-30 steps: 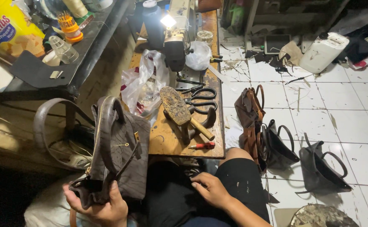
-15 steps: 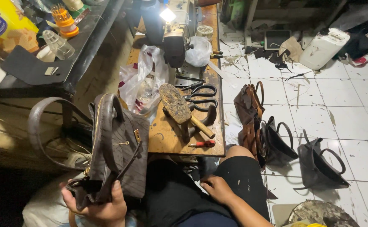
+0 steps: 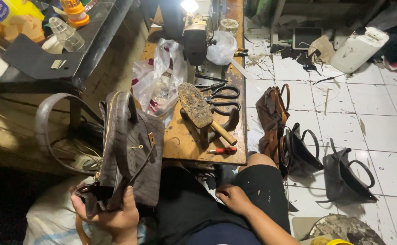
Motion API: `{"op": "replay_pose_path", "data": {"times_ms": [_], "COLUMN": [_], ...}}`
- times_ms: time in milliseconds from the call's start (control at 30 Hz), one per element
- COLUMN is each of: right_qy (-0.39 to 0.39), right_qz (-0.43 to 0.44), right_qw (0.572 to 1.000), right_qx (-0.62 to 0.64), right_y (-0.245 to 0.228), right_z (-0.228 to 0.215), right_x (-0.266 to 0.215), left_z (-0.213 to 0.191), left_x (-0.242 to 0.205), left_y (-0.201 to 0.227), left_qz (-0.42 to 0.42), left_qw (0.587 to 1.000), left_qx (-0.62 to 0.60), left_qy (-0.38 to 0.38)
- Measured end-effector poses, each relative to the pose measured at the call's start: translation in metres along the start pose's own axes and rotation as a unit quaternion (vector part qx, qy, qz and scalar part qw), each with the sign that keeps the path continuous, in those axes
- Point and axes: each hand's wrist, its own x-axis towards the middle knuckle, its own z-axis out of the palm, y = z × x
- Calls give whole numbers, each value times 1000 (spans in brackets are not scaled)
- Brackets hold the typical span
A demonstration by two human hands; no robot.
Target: Attaching metal hardware to a leather handbag and inspecting the final product
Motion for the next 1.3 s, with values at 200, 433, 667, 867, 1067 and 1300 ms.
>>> {"op": "replay_pose_path", "data": {"times_ms": [200, 433, 667, 867, 1067, 1300], "right_qy": [2, -10, -17, -15, -17, -25], "right_qz": [-5, 21, 26, 20, 24, 28], "right_qw": [1000, 1000, 999, 999, 999, 998], "right_qx": [-13, -19, -20, -23, -24, -57], "right_y": [-1, -5, -6, 8, 5, 9], "right_z": [0, -3, -2, 4, 2, 3], "right_x": [-1, -3, -1, 1, 1, -2], "left_z": [0, 2, 2, 4, 4, 0], "left_x": [13, 9, 14, 6, -6, 9], "left_y": [18, 10, 14, 11, -9, 12], "left_qz": [23, 18, 47, -22, -15, 15], "left_qw": [998, 992, 990, 984, 995, 993], "left_qx": [-52, -120, -126, -173, -95, -107], "left_qy": [-29, -42, -40, -42, -13, -45]}}
